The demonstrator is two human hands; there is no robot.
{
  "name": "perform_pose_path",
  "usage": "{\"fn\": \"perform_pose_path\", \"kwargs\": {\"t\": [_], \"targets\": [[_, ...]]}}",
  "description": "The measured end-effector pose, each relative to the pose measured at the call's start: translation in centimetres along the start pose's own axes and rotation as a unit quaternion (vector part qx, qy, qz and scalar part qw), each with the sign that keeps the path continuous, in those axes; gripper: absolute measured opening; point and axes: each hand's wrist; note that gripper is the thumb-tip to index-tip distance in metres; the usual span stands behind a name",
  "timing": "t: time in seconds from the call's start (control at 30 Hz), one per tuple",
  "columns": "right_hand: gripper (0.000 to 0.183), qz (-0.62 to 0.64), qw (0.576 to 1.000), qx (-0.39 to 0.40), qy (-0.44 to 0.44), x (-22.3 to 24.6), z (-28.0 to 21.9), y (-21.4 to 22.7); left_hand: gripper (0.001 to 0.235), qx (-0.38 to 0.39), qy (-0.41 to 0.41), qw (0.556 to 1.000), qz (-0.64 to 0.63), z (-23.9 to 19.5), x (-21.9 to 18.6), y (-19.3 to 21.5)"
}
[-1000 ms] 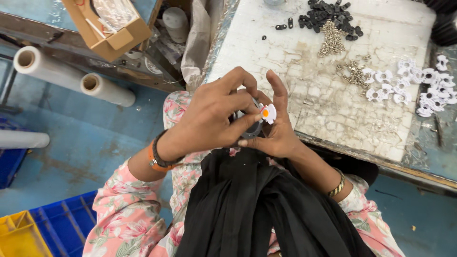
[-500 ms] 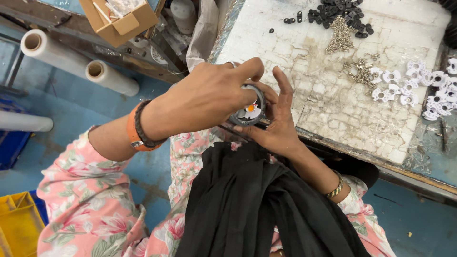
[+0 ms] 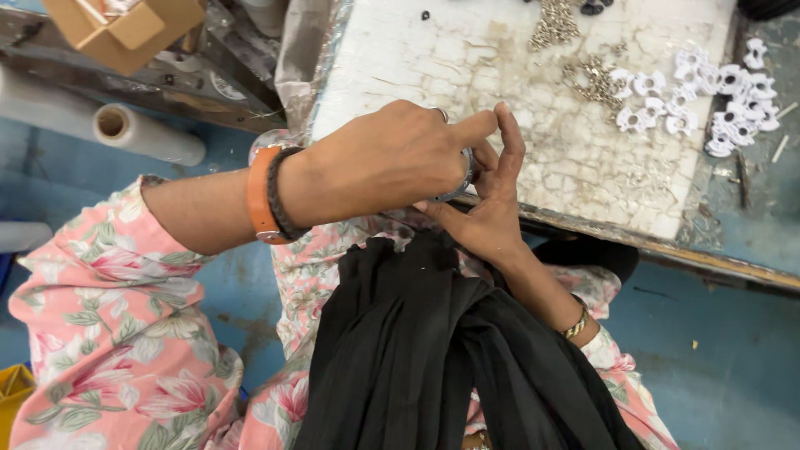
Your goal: The person assembles small cylindrical electronic components by inserting white plastic pieces and securing them with screws using a green electric screwdriver. They handle multiple units one at a time, placing finished items on the table.
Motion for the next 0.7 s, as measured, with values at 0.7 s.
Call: {"fn": "perform_pose_path", "kwargs": {"t": [0.7], "targets": [[0.123, -0.233, 0.972, -0.026, 0.019, -2.5, -2.1, 2.8, 0.017, -0.064, -0.032, 0.997, -0.040, 2.5, 0.7, -6.4]]}}
Point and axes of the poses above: each hand's wrist, its own z-axis towards the middle knuckle, its own y-axis out of the back of the hand, x = y × z, and after that the axes turned 7 degrees about z, right-handed
